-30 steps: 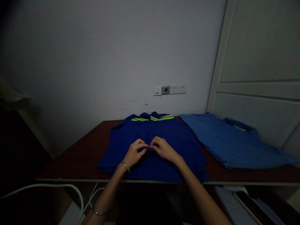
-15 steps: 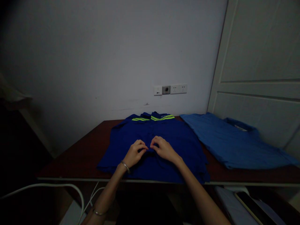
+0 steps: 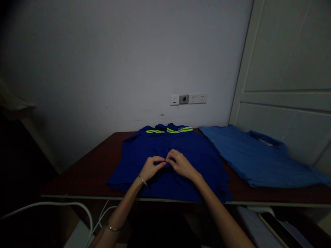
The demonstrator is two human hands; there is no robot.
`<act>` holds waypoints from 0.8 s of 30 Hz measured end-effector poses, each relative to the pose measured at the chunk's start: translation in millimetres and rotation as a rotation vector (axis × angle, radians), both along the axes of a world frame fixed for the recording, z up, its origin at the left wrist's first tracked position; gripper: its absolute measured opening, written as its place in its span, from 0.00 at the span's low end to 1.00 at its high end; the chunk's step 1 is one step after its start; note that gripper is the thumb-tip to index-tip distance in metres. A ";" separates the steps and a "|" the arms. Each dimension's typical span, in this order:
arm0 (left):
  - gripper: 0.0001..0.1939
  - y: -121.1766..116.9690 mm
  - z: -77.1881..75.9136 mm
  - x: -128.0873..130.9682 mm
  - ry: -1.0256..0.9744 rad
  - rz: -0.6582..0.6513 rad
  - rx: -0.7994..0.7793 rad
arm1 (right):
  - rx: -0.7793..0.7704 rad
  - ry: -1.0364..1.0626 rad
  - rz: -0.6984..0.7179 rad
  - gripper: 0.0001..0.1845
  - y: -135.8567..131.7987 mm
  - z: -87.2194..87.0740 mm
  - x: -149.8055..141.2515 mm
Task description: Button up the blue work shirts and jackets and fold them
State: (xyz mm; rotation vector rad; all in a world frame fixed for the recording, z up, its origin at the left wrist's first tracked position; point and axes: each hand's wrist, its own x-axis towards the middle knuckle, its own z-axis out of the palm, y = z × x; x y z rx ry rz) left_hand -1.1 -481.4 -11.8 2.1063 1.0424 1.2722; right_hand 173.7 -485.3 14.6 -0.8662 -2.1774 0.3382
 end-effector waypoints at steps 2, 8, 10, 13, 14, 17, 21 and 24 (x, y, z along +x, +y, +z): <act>0.09 2.2 -3.1 -0.4 -0.007 0.012 -0.035 | 0.018 -0.014 -0.011 0.05 0.2 -1.7 1.0; 0.10 2.3 -2.1 -0.5 -0.003 0.017 -0.071 | 0.120 -0.018 -0.062 0.05 -0.8 -6.9 0.6; 0.10 1.3 -1.7 0.1 -0.003 0.027 -0.082 | 0.148 -0.028 -0.079 0.05 -1.3 -7.5 -0.7; 0.10 -0.5 -2.1 0.8 -0.019 0.050 -0.113 | 0.189 -0.065 -0.100 0.06 -2.7 -7.2 -2.5; 0.10 -1.0 -2.3 1.0 -0.027 0.056 -0.121 | 0.206 -0.082 -0.108 0.07 -3.4 -7.0 -3.0; 0.10 -2.0 -2.6 1.6 -0.041 0.070 -0.129 | 0.258 -0.138 -0.143 0.08 -5.5 -7.0 -4.4; 0.09 -1.3 -2.9 2.5 -0.048 0.105 -0.137 | 0.291 -0.163 -0.156 0.09 -7.8 -8.1 -4.7; 0.08 -0.3 -3.8 2.6 -0.065 0.126 -0.137 | 0.215 -0.069 -0.105 0.08 -7.2 -9.4 -2.4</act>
